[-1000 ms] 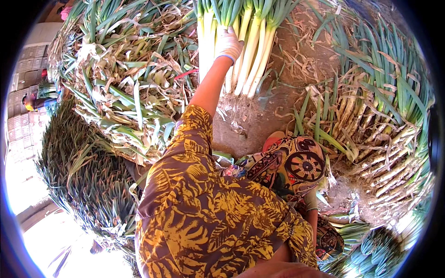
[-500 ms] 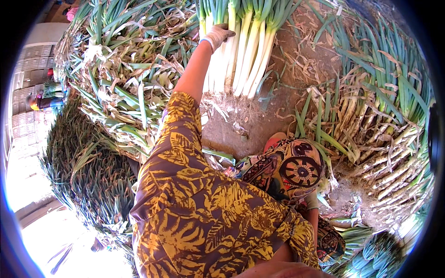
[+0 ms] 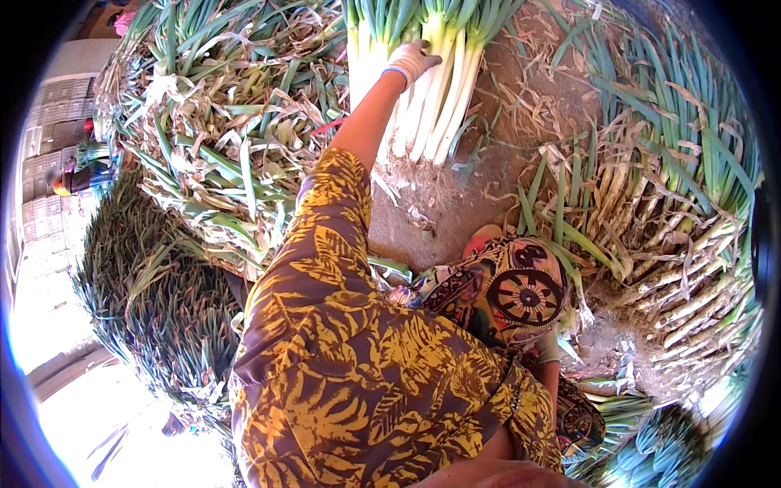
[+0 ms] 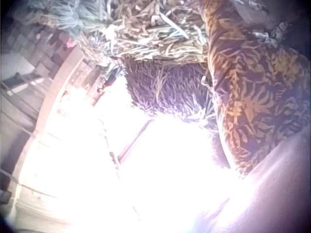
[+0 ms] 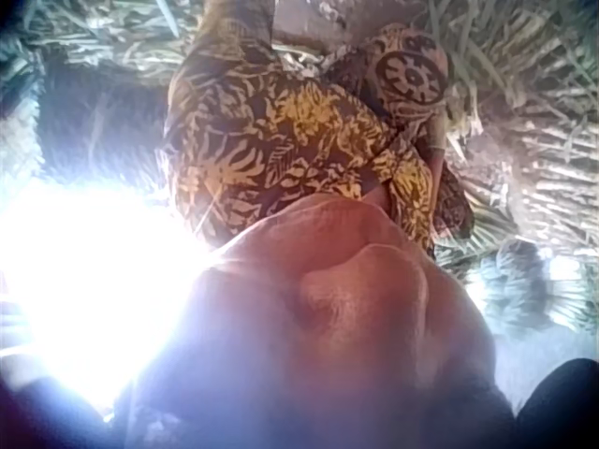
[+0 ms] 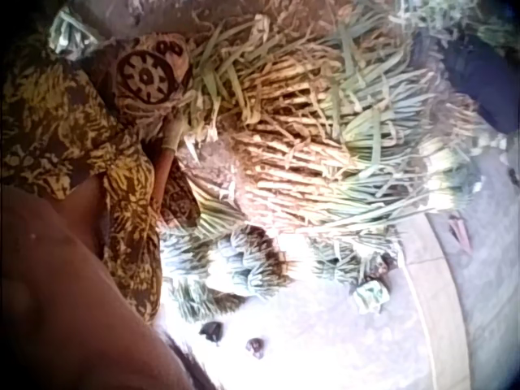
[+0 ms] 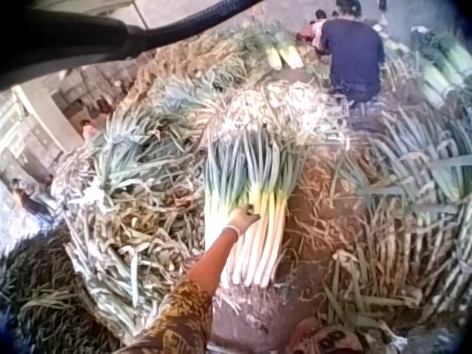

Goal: The person peels away outer layers and roots from leeks by hand and gathers them into bundles on the ground.

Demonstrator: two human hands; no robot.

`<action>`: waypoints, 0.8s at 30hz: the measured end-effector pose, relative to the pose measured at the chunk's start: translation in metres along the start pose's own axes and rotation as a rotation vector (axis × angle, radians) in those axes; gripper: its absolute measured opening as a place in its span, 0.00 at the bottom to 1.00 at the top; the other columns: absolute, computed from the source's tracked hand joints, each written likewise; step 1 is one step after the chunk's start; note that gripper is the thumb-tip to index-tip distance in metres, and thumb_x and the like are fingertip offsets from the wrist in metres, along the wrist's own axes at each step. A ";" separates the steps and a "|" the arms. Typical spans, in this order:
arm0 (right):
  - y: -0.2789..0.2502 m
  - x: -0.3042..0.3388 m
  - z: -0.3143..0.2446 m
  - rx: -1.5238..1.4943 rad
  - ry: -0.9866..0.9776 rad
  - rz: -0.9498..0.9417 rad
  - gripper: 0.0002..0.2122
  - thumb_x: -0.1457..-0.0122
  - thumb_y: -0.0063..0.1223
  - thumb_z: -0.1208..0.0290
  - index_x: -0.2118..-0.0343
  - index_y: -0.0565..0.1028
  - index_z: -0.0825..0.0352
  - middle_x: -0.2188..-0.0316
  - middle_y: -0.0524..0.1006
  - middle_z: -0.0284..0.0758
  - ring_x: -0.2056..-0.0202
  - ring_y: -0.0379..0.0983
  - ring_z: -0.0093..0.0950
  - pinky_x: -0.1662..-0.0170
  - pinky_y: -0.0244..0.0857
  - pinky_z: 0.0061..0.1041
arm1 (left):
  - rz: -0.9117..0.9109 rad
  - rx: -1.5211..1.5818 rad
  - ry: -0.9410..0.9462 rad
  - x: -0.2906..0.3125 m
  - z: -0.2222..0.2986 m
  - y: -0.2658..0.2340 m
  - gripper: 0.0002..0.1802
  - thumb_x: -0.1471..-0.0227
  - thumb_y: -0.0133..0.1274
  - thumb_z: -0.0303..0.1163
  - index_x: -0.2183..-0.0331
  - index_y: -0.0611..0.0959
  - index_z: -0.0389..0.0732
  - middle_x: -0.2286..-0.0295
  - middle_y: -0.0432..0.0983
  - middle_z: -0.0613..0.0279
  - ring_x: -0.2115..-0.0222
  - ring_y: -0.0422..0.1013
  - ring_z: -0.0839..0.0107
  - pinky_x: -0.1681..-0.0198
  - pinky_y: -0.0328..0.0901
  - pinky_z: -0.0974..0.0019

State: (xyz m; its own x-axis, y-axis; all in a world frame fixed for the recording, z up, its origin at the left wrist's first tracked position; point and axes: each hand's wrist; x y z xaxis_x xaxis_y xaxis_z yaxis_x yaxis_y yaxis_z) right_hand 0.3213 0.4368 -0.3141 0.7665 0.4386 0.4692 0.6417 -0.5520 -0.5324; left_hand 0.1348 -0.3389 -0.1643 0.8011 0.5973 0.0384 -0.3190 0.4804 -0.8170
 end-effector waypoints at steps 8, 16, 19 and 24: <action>-0.009 -0.013 -0.043 0.000 0.099 -0.032 0.16 0.52 0.56 0.74 0.58 0.74 0.71 0.66 0.78 0.49 0.62 0.75 0.46 0.60 0.69 0.36 | 0.161 -0.342 -0.281 0.046 -0.061 -0.030 0.41 0.62 0.66 0.52 0.51 0.72 0.37 0.54 0.73 0.45 0.54 0.73 0.53 0.51 0.68 0.57; -0.009 -0.017 -0.051 -0.003 0.132 -0.048 0.16 0.51 0.56 0.75 0.58 0.74 0.71 0.66 0.78 0.48 0.62 0.75 0.45 0.60 0.69 0.36 | 0.116 -0.163 -0.180 0.042 -0.024 -0.051 0.38 0.60 0.64 0.44 0.51 0.70 0.34 0.56 0.75 0.43 0.54 0.73 0.49 0.49 0.66 0.56; -0.006 -0.012 -0.055 -0.011 0.155 -0.041 0.16 0.51 0.56 0.75 0.58 0.74 0.71 0.66 0.78 0.48 0.62 0.75 0.45 0.61 0.69 0.35 | 0.120 -0.064 -0.148 0.032 0.018 -0.059 0.36 0.61 0.66 0.40 0.52 0.70 0.35 0.55 0.75 0.44 0.54 0.73 0.51 0.49 0.67 0.57; -0.015 -0.012 -0.059 0.009 0.162 -0.067 0.16 0.51 0.56 0.75 0.57 0.74 0.71 0.66 0.78 0.48 0.62 0.75 0.44 0.61 0.69 0.35 | 0.021 -0.128 -0.297 -0.022 -0.040 0.009 0.40 0.58 0.66 0.43 0.49 0.68 0.33 0.53 0.73 0.46 0.51 0.70 0.52 0.48 0.65 0.56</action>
State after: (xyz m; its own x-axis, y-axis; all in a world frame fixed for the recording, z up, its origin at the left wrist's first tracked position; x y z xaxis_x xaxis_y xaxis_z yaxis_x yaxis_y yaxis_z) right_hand 0.3008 0.3985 -0.2701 0.7086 0.3536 0.6106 0.6918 -0.5185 -0.5025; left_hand 0.1342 -0.3732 -0.1957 0.6065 0.7764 0.1716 -0.2522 0.3925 -0.8845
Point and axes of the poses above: each hand's wrist, its own x-axis away from the middle knuckle, its own y-axis out of the palm, z = x × y
